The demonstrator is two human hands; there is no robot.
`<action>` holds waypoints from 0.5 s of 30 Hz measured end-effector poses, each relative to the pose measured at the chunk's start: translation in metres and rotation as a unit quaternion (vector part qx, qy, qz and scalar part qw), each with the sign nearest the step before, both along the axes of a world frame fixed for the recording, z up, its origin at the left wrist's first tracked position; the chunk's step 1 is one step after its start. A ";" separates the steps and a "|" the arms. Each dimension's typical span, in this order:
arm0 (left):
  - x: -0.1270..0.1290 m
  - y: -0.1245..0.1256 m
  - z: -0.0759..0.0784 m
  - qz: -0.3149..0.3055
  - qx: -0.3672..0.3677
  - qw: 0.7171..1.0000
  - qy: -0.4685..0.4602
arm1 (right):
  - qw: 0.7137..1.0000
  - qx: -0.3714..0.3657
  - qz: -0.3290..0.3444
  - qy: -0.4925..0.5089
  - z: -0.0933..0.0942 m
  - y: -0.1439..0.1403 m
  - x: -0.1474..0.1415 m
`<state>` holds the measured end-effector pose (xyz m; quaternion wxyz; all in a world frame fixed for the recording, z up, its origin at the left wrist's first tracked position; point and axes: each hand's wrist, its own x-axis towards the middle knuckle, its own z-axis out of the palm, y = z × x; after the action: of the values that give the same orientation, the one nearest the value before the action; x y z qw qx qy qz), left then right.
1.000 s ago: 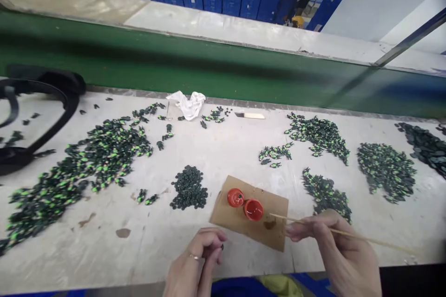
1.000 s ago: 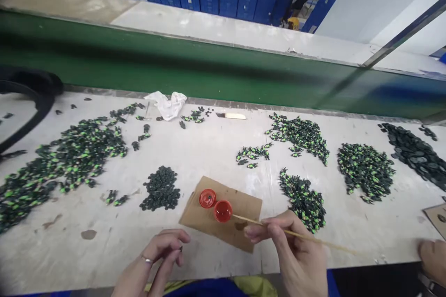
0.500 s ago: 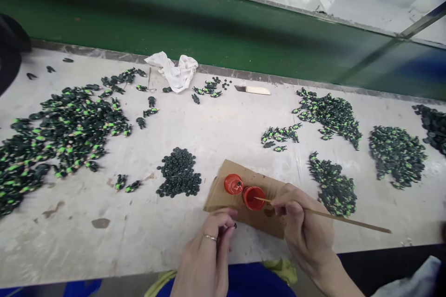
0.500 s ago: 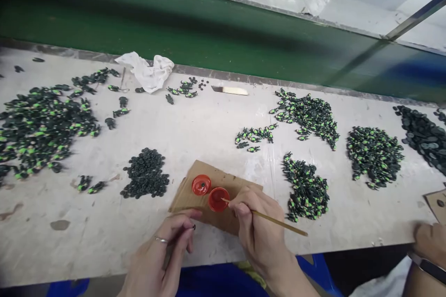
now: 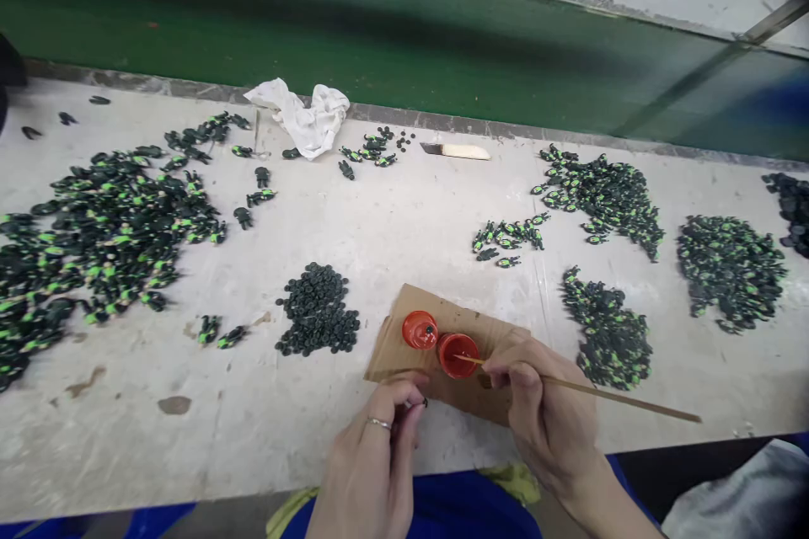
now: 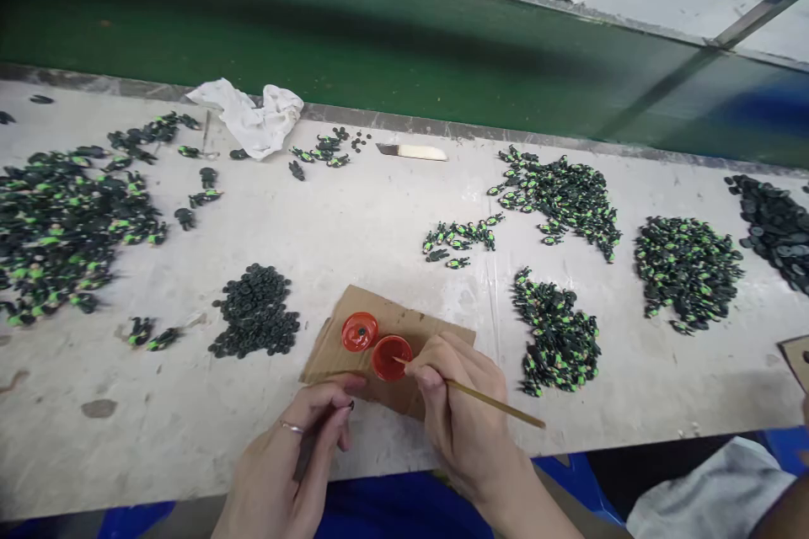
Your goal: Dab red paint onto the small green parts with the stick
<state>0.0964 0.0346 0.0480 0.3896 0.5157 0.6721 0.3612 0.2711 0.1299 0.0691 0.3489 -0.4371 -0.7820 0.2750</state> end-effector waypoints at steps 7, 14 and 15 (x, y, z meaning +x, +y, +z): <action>0.000 0.001 -0.001 0.000 -0.008 1.000 -0.019 | 1.000 0.000 -0.001 0.012 -0.001 0.000 -0.001; -0.001 0.004 0.002 0.001 0.000 1.000 -0.012 | 0.999 -0.014 -0.005 0.036 -0.001 0.000 0.002; -0.001 0.004 0.001 0.001 0.000 1.000 -0.011 | 0.999 -0.019 -0.009 0.042 -0.001 0.000 0.002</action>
<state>0.0955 0.0385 0.0494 0.3966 0.5107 0.6687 0.3670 0.2732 0.1294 0.0681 0.3755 -0.4387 -0.7575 0.3045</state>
